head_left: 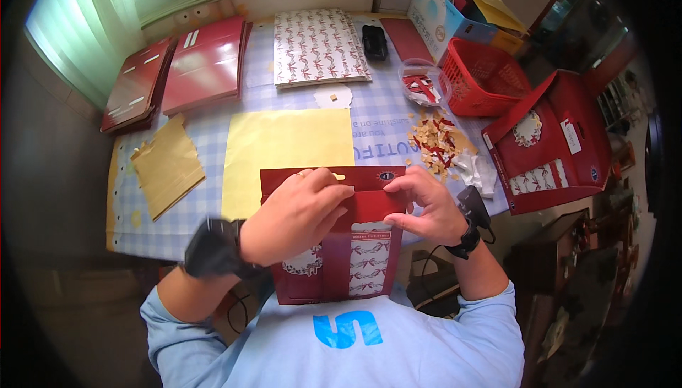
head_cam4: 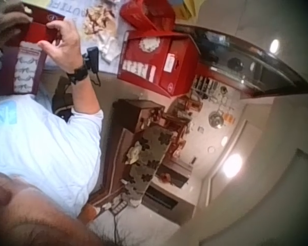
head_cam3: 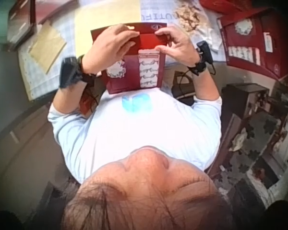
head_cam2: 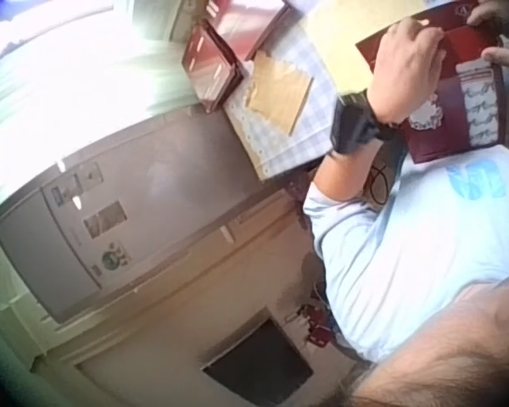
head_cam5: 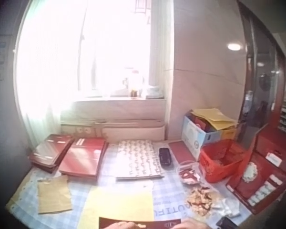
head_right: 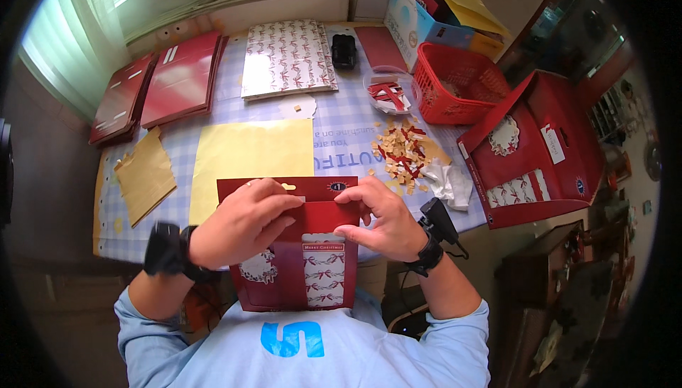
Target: The recorder is assembling and filling a retail package for card-based products.
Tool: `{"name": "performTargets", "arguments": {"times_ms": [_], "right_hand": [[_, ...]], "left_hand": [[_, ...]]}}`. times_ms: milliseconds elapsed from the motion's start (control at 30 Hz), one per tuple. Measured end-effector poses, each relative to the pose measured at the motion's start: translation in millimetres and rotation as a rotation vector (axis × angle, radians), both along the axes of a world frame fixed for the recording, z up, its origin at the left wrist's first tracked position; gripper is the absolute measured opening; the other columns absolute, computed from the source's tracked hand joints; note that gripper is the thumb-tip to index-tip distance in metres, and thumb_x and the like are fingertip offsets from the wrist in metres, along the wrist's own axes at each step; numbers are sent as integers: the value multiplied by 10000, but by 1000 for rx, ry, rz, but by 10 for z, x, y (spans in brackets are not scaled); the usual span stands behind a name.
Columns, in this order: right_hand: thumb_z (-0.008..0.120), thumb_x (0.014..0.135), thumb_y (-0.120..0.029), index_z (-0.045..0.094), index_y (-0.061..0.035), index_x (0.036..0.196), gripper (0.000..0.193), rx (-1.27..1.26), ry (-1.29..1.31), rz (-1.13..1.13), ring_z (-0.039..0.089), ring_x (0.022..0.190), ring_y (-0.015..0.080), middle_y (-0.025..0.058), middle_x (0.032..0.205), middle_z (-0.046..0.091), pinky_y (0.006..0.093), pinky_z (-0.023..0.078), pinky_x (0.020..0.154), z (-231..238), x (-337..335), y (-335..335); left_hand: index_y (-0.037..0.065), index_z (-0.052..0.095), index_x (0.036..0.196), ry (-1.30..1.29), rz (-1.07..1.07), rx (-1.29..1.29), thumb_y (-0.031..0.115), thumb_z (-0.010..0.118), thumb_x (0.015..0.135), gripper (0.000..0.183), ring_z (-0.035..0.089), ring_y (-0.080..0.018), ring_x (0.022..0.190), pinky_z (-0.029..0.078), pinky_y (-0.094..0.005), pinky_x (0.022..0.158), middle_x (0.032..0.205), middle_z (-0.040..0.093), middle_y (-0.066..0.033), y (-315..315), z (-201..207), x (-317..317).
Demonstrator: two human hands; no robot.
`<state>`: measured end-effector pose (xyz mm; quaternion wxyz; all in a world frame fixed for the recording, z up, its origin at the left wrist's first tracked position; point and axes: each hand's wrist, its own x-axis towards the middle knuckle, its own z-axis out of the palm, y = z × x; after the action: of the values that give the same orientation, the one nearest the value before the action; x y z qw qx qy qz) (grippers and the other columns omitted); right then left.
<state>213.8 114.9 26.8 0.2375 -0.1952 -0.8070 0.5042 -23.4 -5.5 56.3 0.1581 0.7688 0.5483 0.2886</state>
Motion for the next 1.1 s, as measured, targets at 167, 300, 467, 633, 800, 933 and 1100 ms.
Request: {"name": "performTargets", "arguments": {"times_ms": [167, 300, 467, 633, 800, 933, 1100], "right_hand": [[786, 749, -77, 630, -84, 1181, 460, 112, -55, 59, 516, 797, 128, 51, 971, 532, 238, 441, 630, 91, -39, 12], [768, 760, -52, 628, -97, 1198, 462, 127, 16, 39, 537, 844, 134, 75, 1078, 554, 235, 452, 641, 41, -10, 6], [764, 760, -40, 628, -94, 1196, 460, 138, 108, 49, 553, 877, 143, 91, 1135, 539, 237, 465, 663, 5, 20, -22], [785, 745, -51, 648, -81, 1162, 440, 135, 51, 44, 563, 876, 163, 102, 1121, 543, 246, 471, 683, -2, 21, -46], [810, 729, -86, 678, -61, 1094, 389, 196, 87, 20, 567, 854, 189, 93, 982, 587, 276, 479, 699, -55, 70, -43], [803, 741, -82, 675, -51, 1094, 377, 173, 41, 16, 560, 838, 186, 83, 949, 590, 292, 479, 710, -10, 81, -88], [753, 780, -21, 674, -51, 1142, 372, -32, 123, 88, 600, 1019, 212, 136, 1190, 604, 309, 480, 854, 27, -100, -151]], "left_hand": [[-5, 624, 1046, -315, -41, -363, 48, 602, 868, 187, 651, -231, 806, 513, -333, 745, 856, 666, -135, 368, 171, 20], [-11, 595, 980, -289, -52, -547, 16, 571, 878, 108, 635, -181, 771, 507, -296, 704, 847, 665, -104, 545, 208, 175], [-14, 518, 1061, -608, -27, -772, -24, 563, 894, 173, 587, -101, 807, 486, -241, 690, 881, 626, -57, 604, 126, 207], [-13, 524, 1063, -598, -7, -807, -7, 552, 909, 157, 601, -120, 808, 489, -252, 696, 884, 635, -69, 604, 77, 223], [-6, 597, 989, -185, 56, -559, 121, 590, 901, 155, 644, -235, 732, 505, -344, 681, 808, 659, -150, 442, 226, 141], [7, 594, 996, -131, 102, -521, 169, 609, 911, 183, 656, -243, 754, 507, -345, 676, 832, 669, -143, 229, 260, -33], [17, 582, 1017, -169, 130, -511, 179, 606, 919, 190, 642, -242, 727, 499, -342, 655, 810, 656, -130, 164, 274, -62]]}}
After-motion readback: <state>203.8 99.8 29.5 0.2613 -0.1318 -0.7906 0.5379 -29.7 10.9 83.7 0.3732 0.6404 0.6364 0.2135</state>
